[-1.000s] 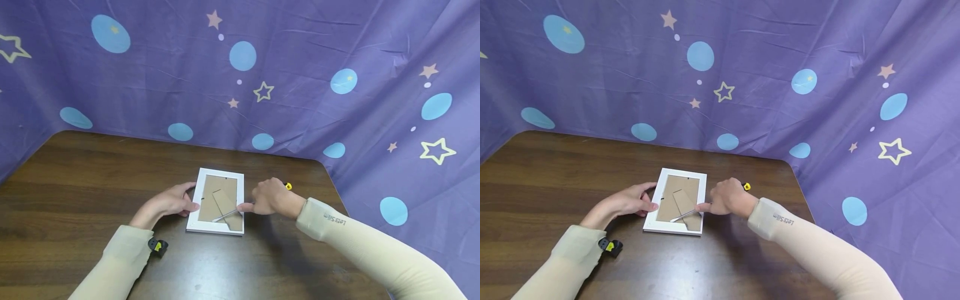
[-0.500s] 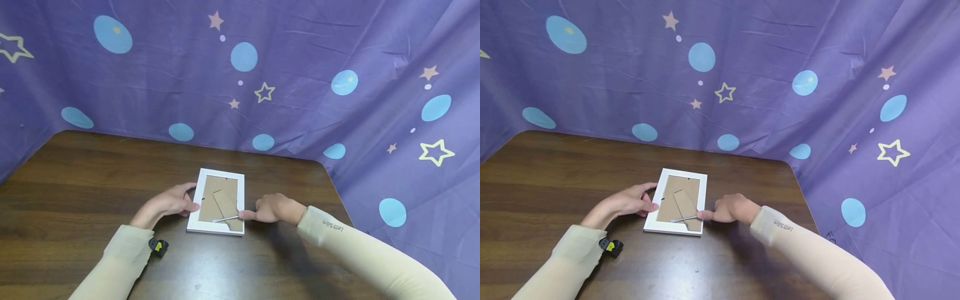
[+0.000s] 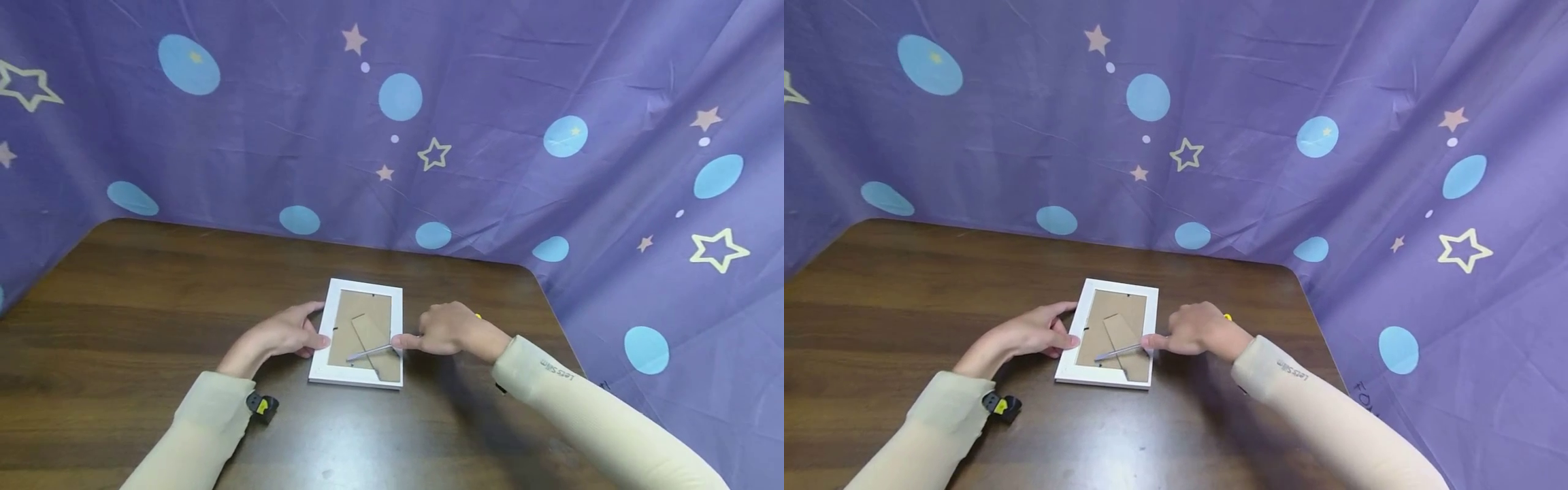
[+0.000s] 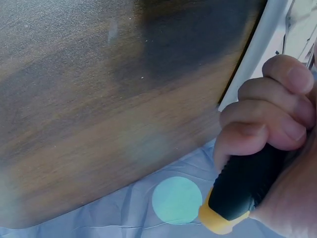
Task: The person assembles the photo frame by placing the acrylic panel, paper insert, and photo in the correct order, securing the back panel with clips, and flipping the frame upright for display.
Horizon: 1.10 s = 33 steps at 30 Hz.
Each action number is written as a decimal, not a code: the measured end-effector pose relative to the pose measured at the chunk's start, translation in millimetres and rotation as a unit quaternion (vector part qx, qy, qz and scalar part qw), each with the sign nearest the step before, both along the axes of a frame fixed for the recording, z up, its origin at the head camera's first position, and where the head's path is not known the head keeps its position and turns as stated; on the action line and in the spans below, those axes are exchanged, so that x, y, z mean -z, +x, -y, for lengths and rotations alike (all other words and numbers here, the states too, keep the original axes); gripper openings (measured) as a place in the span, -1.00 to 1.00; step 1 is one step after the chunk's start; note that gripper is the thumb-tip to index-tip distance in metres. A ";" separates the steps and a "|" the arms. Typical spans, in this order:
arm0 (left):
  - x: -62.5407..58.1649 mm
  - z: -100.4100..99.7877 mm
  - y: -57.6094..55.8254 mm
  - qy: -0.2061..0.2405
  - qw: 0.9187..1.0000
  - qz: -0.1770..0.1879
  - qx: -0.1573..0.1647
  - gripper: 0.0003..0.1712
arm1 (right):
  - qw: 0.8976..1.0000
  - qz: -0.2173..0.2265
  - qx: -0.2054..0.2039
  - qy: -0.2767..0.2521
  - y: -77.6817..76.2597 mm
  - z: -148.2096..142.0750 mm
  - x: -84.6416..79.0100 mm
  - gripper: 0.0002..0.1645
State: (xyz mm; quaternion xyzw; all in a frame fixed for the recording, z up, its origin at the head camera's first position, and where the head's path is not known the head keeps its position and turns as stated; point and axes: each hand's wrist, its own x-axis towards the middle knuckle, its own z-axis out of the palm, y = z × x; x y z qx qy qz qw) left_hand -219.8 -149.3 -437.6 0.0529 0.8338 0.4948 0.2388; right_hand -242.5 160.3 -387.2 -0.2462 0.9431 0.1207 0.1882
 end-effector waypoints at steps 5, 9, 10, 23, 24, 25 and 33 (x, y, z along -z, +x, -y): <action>-1.1 -1.2 -1.2 -0.002 1.000 0.000 0.000 0.04 | 1.000 -0.009 -0.008 -0.012 4.7 -4.8 -4.0 -0.01; -2.6 -1.4 -1.1 -0.007 1.000 -0.002 -0.001 0.05 | 1.000 -0.012 -0.003 -0.017 7.3 -9.7 -4.0 -0.02; -2.8 -1.3 -0.9 -0.007 1.000 -0.001 -0.002 0.05 | 1.000 -0.012 -0.002 -0.020 7.8 -10.6 -3.7 -0.02; -0.5 -0.8 -0.8 -0.011 1.000 0.007 -0.004 0.03 | 0.999 -0.013 0.001 -0.033 13.1 -11.1 0.8 -0.02; -0.5 -0.7 -0.8 -0.010 1.000 0.007 -0.004 0.04 | 0.999 -0.014 0.001 -0.030 13.3 -10.8 1.0 -0.03; -0.8 -0.7 -0.7 -0.009 1.000 0.007 -0.003 0.04 | 1.000 -0.013 0.003 -0.028 13.4 -10.5 1.2 -0.03; -2.3 0.2 -0.4 -0.005 1.000 0.001 -0.001 0.05 | 0.999 0.013 0.036 -0.014 16.3 -7.7 4.1 -0.06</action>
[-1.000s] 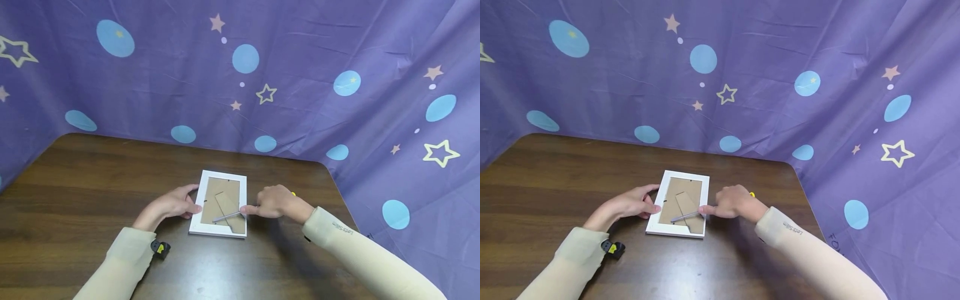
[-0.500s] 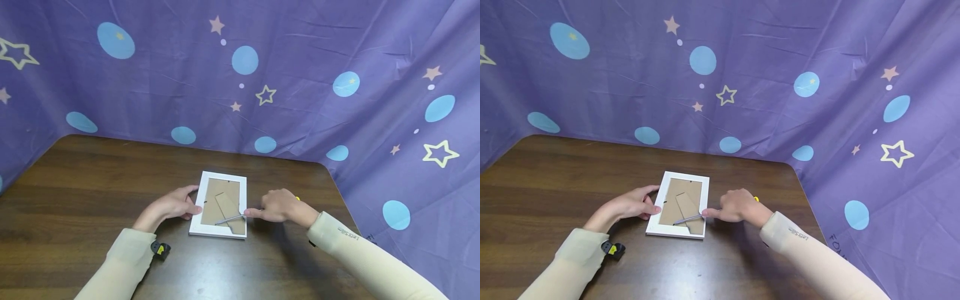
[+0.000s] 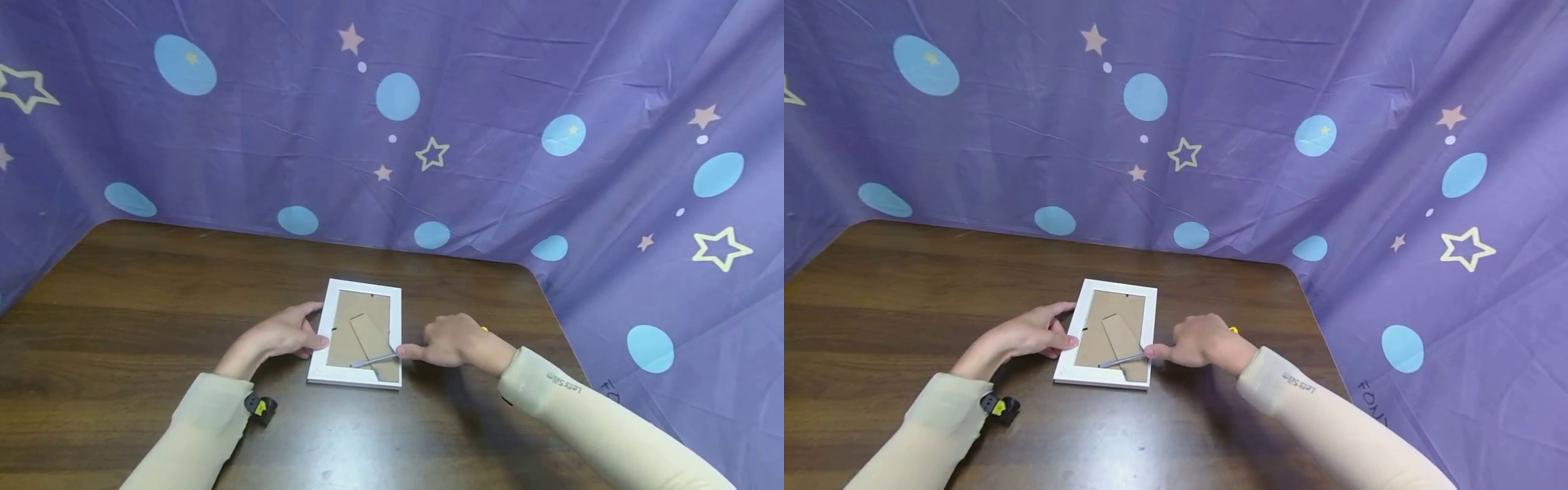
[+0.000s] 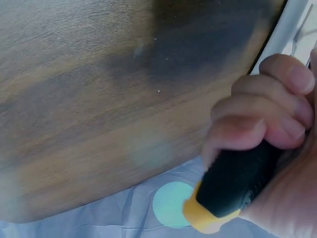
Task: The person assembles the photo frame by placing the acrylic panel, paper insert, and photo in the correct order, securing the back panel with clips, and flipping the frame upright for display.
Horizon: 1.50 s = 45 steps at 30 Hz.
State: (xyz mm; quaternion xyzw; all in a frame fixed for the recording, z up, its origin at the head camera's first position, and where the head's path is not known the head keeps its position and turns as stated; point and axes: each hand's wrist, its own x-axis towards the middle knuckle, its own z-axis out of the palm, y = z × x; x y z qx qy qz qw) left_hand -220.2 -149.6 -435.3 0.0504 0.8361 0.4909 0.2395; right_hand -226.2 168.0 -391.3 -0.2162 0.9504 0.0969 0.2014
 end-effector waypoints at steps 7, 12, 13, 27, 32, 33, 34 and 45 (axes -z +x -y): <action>0.7 7.3 1.0 -0.007 1.000 -0.006 0.000 0.04 | 0.995 0.080 0.063 -0.012 5.3 6.5 4.5 0.15; 1.6 8.6 1.1 -0.005 1.000 -0.012 0.001 0.03 | 0.989 0.124 0.083 -0.019 4.6 8.6 4.3 0.15; 1.7 8.3 1.2 -0.005 1.000 -0.013 0.001 0.03 | 0.988 0.129 0.084 -0.021 4.8 8.5 4.5 0.12; 6.9 3.0 2.5 -0.003 1.000 0.000 -0.001 0.03 | 0.992 0.015 0.087 -0.092 13.5 -23.1 16.2 0.00; 5.5 1.8 0.7 -0.002 1.000 0.004 -0.003 0.03 | 0.986 -0.017 0.131 -0.104 1.4 -52.8 11.6 0.05; 5.1 1.5 0.4 -0.003 1.000 0.005 -0.004 0.03 | 0.985 -0.018 0.135 -0.102 -0.6 -58.0 11.2 0.06; 5.1 1.3 0.0 -0.003 1.000 0.004 -0.002 0.03 | 0.985 -0.018 0.139 -0.100 -2.3 -62.7 11.2 0.07; 5.6 0.3 -1.3 0.004 1.000 -0.002 0.000 0.04 | 0.984 0.007 0.149 -0.101 -8.5 -73.7 21.8 0.02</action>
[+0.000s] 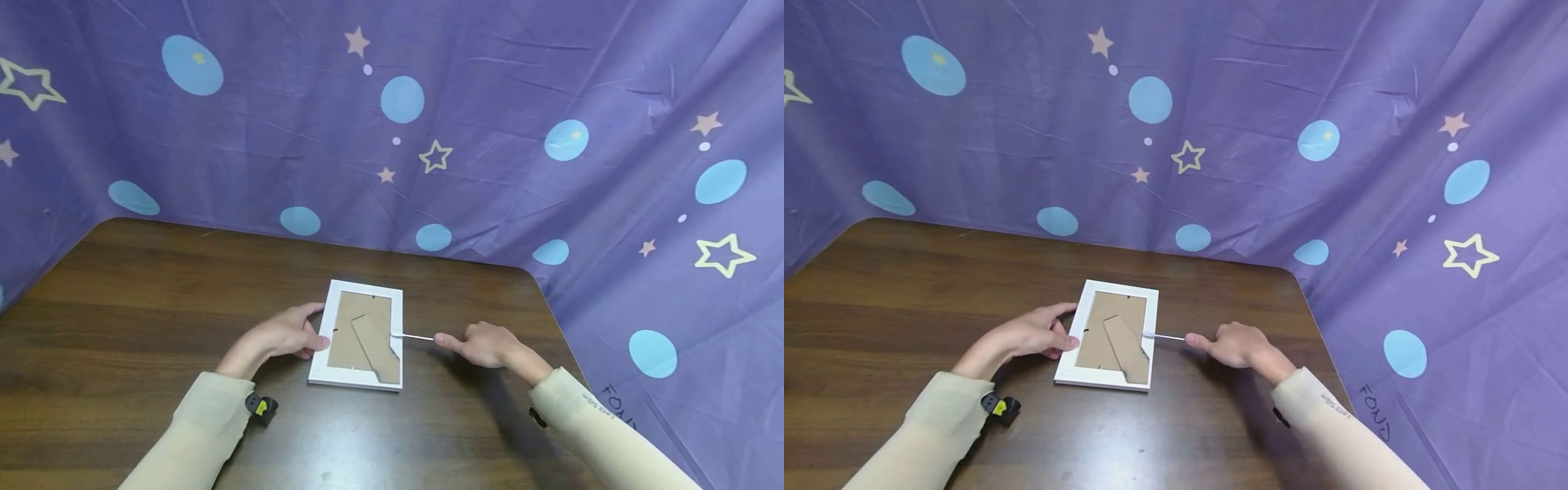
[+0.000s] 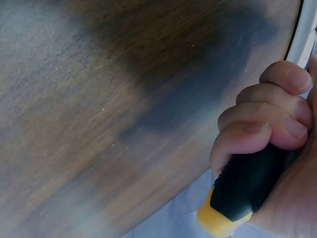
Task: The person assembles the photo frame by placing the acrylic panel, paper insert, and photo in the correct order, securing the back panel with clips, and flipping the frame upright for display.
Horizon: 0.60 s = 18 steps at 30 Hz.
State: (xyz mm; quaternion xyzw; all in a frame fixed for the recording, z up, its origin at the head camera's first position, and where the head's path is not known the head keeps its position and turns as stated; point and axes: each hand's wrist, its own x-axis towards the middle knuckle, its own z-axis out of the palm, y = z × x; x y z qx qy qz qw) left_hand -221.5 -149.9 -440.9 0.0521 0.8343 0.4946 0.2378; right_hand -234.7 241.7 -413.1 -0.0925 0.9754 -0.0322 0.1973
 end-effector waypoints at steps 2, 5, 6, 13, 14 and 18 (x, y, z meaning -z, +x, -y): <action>0.3 0.2 -0.3 0.002 1.000 0.000 0.000 0.04 | 1.000 0.003 -0.001 0.001 -0.1 1.2 1.2 0.01; 0.4 0.6 -1.1 0.001 1.000 0.002 0.001 0.04 | 1.000 0.007 0.000 0.002 -0.7 2.2 2.6 -0.01; 0.5 0.7 -1.2 0.001 1.000 0.001 0.004 0.04 | 1.000 0.008 0.000 0.003 -0.7 2.3 3.0 -0.01; -1.6 -0.2 0.3 -0.008 1.000 0.005 -0.006 0.03 | 1.000 0.013 0.001 -0.003 -2.0 2.4 5.2 0.00; -1.5 -0.4 0.5 -0.008 1.000 0.005 -0.005 0.02 | 1.000 0.015 0.001 -0.005 -2.2 2.5 5.4 0.00; -2.3 -0.4 1.4 -0.006 1.000 0.003 -0.004 0.03 | 0.999 0.027 0.005 -0.018 -1.7 3.0 4.6 0.01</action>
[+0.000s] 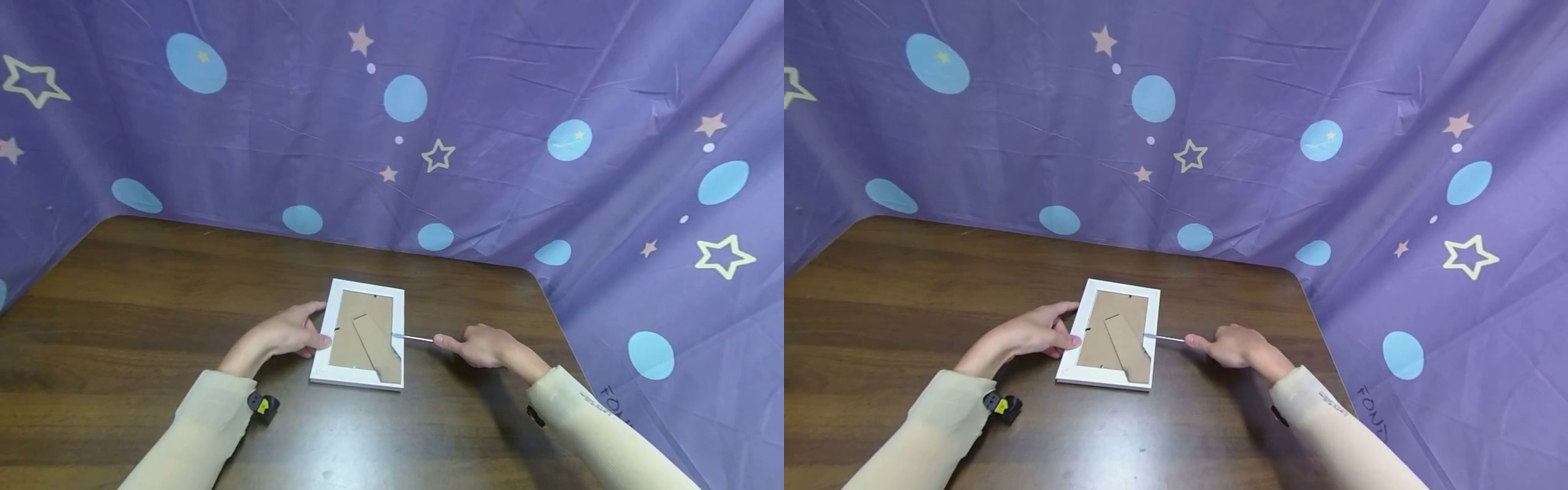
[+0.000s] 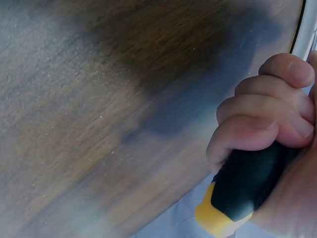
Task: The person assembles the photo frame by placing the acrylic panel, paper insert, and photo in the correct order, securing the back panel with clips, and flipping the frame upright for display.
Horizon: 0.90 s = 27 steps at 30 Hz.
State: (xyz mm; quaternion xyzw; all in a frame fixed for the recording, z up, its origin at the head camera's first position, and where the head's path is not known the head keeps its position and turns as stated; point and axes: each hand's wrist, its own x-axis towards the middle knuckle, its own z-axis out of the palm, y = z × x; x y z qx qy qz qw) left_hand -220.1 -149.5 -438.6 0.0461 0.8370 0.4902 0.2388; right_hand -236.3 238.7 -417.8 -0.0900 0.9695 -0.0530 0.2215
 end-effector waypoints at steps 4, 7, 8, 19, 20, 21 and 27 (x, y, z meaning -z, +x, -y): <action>0.0 0.8 0.3 0.005 1.000 -0.007 0.004 0.04 | 0.999 0.025 0.004 -0.026 -0.6 -1.7 1.5 0.05; -0.5 0.7 1.0 0.011 1.000 -0.013 0.008 0.04 | 0.999 0.038 0.006 -0.039 -1.2 -3.6 2.8 0.07; -0.7 0.6 1.1 0.012 1.000 -0.014 0.008 0.04 | 0.998 0.038 0.005 -0.040 -1.3 -3.8 3.0 0.07; 0.7 -1.1 -0.4 0.006 1.000 -0.025 0.017 -0.01 | 0.999 0.033 0.008 -0.020 -1.7 -1.5 -1.8 0.06; 0.7 -1.0 -0.7 0.005 0.999 -0.026 0.018 -0.01 | 0.999 0.030 0.008 -0.012 -2.2 -0.6 -3.3 0.05; 0.8 -0.9 -0.8 0.004 0.999 -0.026 0.018 -0.01 | 1.000 0.027 0.006 -0.004 -2.7 0.7 -5.4 0.05; -1.1 0.5 -0.3 -0.008 0.999 -0.029 0.017 0.00 | 0.999 0.003 -0.015 0.049 -5.9 9.5 -18.2 0.03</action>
